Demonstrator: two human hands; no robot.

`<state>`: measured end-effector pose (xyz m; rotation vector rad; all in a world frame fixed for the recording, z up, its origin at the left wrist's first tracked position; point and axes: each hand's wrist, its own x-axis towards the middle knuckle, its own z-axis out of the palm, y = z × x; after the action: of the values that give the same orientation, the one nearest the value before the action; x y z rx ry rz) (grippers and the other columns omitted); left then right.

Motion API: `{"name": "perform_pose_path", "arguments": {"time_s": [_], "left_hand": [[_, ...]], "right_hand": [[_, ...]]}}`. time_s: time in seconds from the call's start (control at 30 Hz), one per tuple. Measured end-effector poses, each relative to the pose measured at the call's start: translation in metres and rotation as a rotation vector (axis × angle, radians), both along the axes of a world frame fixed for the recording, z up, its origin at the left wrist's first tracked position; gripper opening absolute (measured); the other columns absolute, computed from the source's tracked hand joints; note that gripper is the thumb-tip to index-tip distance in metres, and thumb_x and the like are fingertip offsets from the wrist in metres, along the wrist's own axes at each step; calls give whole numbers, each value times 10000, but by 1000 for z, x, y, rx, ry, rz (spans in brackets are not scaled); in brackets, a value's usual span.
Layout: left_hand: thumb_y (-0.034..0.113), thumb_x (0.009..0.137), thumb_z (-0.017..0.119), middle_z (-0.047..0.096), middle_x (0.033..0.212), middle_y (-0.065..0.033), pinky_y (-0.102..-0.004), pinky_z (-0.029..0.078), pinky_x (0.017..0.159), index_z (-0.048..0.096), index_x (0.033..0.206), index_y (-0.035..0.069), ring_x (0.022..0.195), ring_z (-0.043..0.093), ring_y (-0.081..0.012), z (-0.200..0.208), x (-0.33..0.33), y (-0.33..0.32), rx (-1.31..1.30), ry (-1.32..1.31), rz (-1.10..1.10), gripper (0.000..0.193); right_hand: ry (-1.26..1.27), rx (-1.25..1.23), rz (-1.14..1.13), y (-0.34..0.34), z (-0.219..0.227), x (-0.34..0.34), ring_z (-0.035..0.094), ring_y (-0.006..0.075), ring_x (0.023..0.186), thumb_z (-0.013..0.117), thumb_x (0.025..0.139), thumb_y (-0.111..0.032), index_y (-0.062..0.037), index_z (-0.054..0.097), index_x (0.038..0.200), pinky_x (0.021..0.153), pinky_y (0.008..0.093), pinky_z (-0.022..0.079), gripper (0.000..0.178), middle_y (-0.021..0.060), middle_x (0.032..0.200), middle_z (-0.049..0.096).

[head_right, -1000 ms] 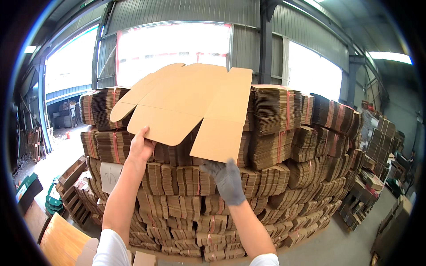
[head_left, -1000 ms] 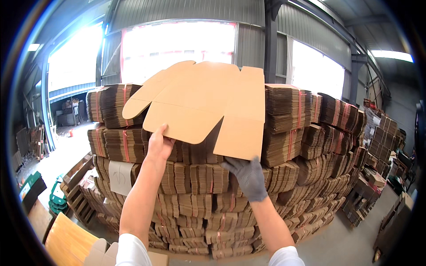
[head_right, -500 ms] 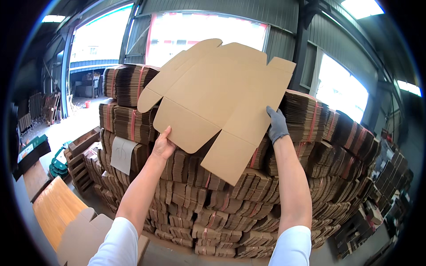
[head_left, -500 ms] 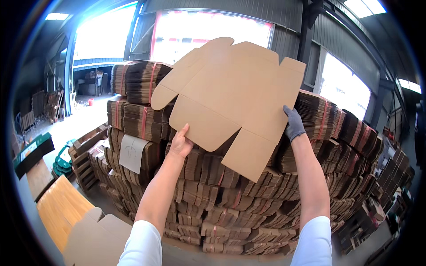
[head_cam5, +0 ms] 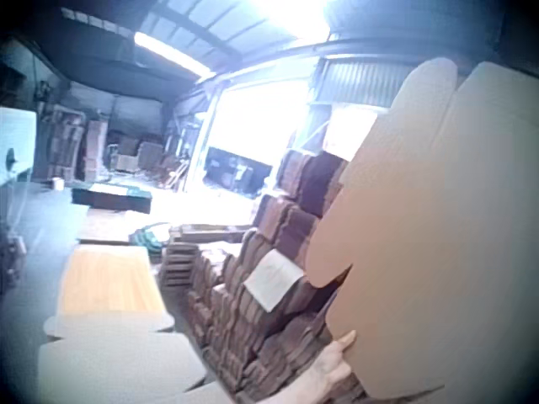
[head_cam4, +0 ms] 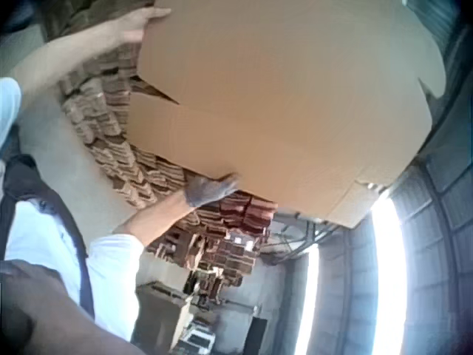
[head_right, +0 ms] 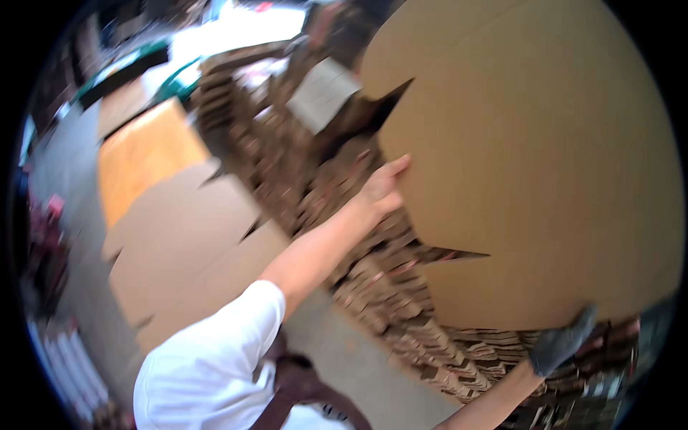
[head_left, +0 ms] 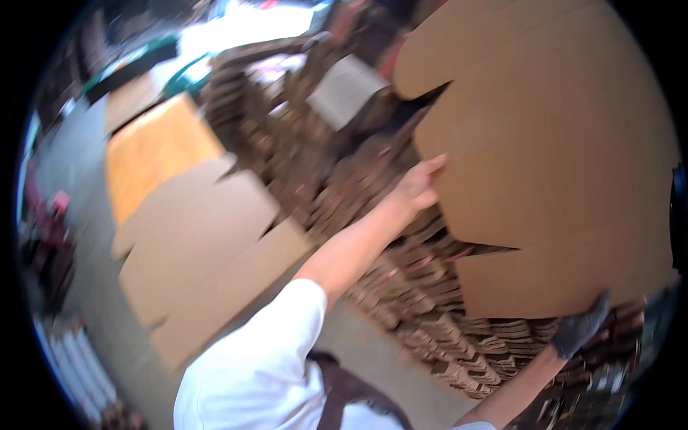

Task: The person picks up a stack of flat cardboard sheets and aligns them by hand. They repeatedly smooth and adjust the edges to create a neat pile, then place the stack on the floor.

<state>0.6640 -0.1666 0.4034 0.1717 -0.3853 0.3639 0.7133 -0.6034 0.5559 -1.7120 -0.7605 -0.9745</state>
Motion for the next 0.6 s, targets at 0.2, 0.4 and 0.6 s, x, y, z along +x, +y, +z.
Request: {"name": "perform_pose_path", "arguments": {"time_s": [0.2, 0.4, 0.6], "left_hand": [[176, 1006, 657, 636, 1368, -110, -503, 469, 1137, 569, 1387, 57, 1274, 602, -286, -76, -229, 44, -2, 192, 333, 408], [278, 1011, 679, 678, 1331, -62, -434, 505, 1083, 601, 1367, 66, 1244, 629, -235, -56, -509, 88, 338, 540, 846, 422], [226, 1061, 585, 651, 1372, -137, -430, 521, 1075, 553, 1412, 14, 1250, 632, -276, -84, -717, 138, 330, 799, 895, 412]], "right_hand": [[653, 411, 667, 78, -109, -59, 547, 295, 1286, 596, 1060, -288, 29, 487, 1460, 1120, 441, 450, 522, 172, 1444, 552], [1064, 543, 1002, 226, -147, -239, 603, 274, 1245, 634, 1040, -291, 14, 515, 1438, 1091, 426, 497, 516, 137, 1363, 620], [1308, 469, 1388, 309, -247, -366, 650, 250, 1171, 620, 1042, -283, 17, 525, 1391, 1008, 410, 550, 470, 132, 1288, 638]]}}
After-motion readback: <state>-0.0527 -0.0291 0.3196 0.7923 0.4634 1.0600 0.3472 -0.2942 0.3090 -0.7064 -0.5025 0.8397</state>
